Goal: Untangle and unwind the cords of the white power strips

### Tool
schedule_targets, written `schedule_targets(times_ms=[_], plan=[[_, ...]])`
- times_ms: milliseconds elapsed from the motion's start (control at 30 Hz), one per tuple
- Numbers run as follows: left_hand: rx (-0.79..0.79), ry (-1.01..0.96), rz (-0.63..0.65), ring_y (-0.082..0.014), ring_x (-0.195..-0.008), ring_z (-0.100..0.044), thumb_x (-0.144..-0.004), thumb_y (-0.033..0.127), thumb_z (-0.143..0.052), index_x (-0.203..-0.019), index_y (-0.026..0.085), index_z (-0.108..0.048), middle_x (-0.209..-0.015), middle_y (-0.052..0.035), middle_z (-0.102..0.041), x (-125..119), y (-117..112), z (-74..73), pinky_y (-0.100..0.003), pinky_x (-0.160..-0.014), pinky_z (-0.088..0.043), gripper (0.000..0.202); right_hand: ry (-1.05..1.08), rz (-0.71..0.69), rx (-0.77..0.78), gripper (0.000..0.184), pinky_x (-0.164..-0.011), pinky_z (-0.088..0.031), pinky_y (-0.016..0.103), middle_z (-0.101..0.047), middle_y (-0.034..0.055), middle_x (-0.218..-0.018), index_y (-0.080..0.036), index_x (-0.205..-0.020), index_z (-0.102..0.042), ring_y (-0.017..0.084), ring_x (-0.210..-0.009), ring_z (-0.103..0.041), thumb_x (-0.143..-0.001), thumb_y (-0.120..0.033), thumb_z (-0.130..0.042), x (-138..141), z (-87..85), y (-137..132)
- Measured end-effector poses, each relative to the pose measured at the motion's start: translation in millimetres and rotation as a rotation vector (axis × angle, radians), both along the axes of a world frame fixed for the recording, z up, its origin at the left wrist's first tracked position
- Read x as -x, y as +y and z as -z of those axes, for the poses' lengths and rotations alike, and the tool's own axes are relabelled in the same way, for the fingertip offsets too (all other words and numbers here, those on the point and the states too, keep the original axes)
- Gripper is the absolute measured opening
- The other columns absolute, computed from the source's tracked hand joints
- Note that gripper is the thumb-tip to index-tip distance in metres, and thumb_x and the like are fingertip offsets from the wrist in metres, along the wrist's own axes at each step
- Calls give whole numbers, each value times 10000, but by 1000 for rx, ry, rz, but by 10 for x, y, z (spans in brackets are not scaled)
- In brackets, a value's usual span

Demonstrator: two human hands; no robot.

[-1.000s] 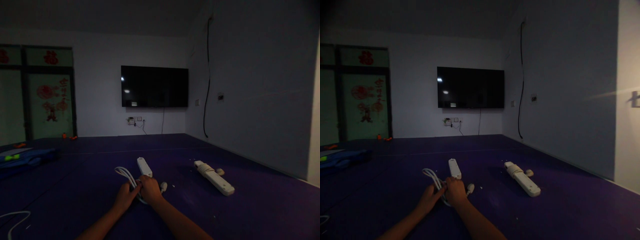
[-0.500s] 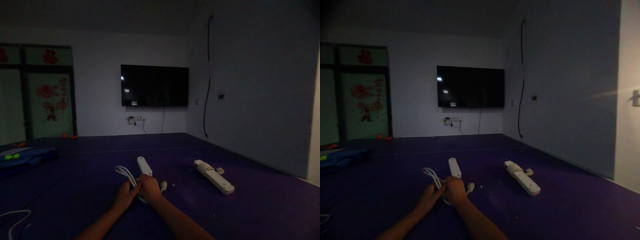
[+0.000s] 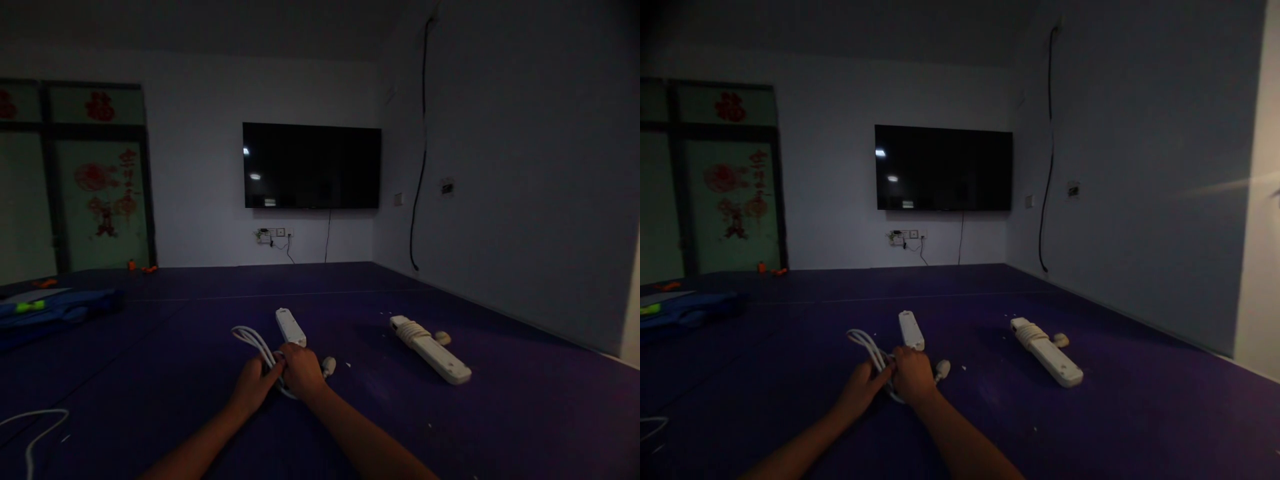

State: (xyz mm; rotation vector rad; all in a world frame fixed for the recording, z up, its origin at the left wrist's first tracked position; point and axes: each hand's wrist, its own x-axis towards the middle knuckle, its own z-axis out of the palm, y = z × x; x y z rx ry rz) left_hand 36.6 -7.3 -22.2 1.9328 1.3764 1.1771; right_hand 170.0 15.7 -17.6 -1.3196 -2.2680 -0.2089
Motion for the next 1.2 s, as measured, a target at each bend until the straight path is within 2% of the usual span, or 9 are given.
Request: schedule_targets(times_ms=[367, 733, 1200], plan=[[-4, 21, -23, -210, -730, -621, -717, 424, -483, -900, 140, -609, -796, -55, -685, 6, 28, 11, -262, -645, -436, 361, -13, 4, -12, 216, -618, -378, 252, -630, 62, -876, -185, -876, -551, 175, -773, -589, -845, -272, -356, -10, -23, -26], [-30, 13, -69, -205, -668, -612, -707, 479, -471, -838, 142, -601, -711, -56, -662, -23, 6, -19, -262, -601, -441, 385, 12, -1, -5, 212, -634, -376, 250, -630, 62, -880, -186, -884, -548, 170, -787, -587, -845, -249, -350, -5, -28, -27], [-7, 1, -57, -197, -646, -595, -692, 489, -485, -815, 139, -587, -698, -51, -650, -23, 0, -24, -264, -575, -429, 384, 0, -5, 16, 208, -653, -390, 251, -627, 71, -897, -183, -886, -560, 174, -798, -588, -838, -246, -367, -7, -60, -51]])
